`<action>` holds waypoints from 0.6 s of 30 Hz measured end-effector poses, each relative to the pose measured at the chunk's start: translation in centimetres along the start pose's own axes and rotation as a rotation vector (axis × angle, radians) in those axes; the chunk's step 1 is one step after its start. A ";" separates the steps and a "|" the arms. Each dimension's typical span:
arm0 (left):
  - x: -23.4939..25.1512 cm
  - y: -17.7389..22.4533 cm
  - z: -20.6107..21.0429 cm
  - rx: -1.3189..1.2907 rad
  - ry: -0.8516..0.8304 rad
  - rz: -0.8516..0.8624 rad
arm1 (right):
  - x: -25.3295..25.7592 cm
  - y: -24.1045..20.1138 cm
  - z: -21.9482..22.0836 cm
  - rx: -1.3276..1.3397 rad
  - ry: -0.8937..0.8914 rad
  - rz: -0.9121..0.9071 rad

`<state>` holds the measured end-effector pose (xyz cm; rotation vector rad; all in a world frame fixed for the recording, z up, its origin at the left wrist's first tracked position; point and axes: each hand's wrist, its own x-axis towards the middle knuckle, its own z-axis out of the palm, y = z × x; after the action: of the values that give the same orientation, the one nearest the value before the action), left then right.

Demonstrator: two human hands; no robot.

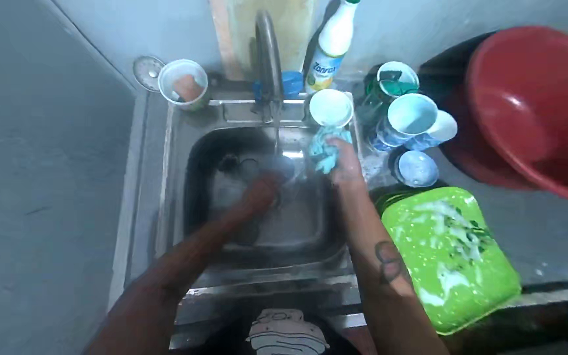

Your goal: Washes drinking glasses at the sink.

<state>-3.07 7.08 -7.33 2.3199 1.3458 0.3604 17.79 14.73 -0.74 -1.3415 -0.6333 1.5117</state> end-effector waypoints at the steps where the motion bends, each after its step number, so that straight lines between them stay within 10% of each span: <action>1: 0.1 -0.3 -0.3 0.034 0.011 0.003 | -0.6 0.2 -0.9 0.146 -0.013 0.030; 9: 1.1 1.1 -3.8 -0.045 -0.035 -0.204 | -3.5 2.9 -2.4 0.420 -0.091 0.168; 18: 0.1 6.4 -3.9 -1.798 0.302 -0.561 | -10.5 3.4 2.3 -0.550 -0.106 -0.643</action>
<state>0.18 5.28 -0.80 0.4060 0.8999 1.1088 13.62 4.50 1.47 -1.2692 -1.4666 0.9097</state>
